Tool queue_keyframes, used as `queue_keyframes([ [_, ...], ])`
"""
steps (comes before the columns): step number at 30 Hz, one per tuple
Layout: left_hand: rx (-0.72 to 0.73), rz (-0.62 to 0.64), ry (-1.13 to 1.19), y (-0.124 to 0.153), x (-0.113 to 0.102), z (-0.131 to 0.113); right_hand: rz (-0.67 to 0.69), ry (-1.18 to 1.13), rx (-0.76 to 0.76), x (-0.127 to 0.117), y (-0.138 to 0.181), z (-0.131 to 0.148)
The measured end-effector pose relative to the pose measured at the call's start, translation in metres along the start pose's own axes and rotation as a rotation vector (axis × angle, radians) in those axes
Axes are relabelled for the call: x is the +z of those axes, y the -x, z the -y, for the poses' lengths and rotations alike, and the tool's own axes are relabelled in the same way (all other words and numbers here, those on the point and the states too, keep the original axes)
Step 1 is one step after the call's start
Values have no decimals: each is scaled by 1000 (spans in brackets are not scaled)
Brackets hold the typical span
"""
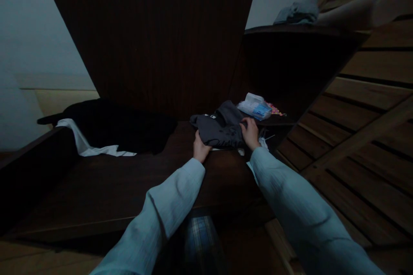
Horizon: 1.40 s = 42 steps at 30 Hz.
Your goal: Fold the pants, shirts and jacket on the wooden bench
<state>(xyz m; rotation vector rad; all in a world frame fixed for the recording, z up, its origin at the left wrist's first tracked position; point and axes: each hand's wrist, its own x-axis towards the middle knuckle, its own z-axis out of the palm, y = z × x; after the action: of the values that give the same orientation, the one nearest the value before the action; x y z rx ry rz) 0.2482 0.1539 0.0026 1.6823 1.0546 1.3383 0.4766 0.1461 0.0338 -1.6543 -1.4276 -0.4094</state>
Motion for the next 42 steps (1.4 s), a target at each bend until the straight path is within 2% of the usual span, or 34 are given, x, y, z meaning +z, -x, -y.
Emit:
queue_keyframes([
  [3,10,29,-24,4,-4,0,131,81,101,-1,8,-14],
  [8,210,127,-122,3,-10,9,397,174,277,7,6,-34],
  [12,159,98,-160,-1,-9,12,521,170,317,11,3,-41],
  [15,137,85,-129,-1,-6,13,526,207,307,10,3,-36],
  [17,130,74,-109,-1,-5,13,484,254,295,9,3,-25],
  [20,120,47,-86,0,-5,13,425,309,172,15,0,-2],
  [23,97,42,-77,1,-5,13,461,273,89,28,-7,18],
  [28,29,49,-33,1,-6,13,593,203,304,46,-30,20],
  [31,-3,51,2,-1,-7,13,590,221,354,50,-36,25],
  [33,7,74,12,-4,-9,15,534,240,320,52,-32,40],
  [36,61,130,-11,-8,-9,20,433,174,147,55,-13,74],
  [38,72,151,-49,-10,-10,24,439,113,47,57,4,97],
  [42,98,212,-82,-8,-22,29,386,127,14,62,24,116],
])
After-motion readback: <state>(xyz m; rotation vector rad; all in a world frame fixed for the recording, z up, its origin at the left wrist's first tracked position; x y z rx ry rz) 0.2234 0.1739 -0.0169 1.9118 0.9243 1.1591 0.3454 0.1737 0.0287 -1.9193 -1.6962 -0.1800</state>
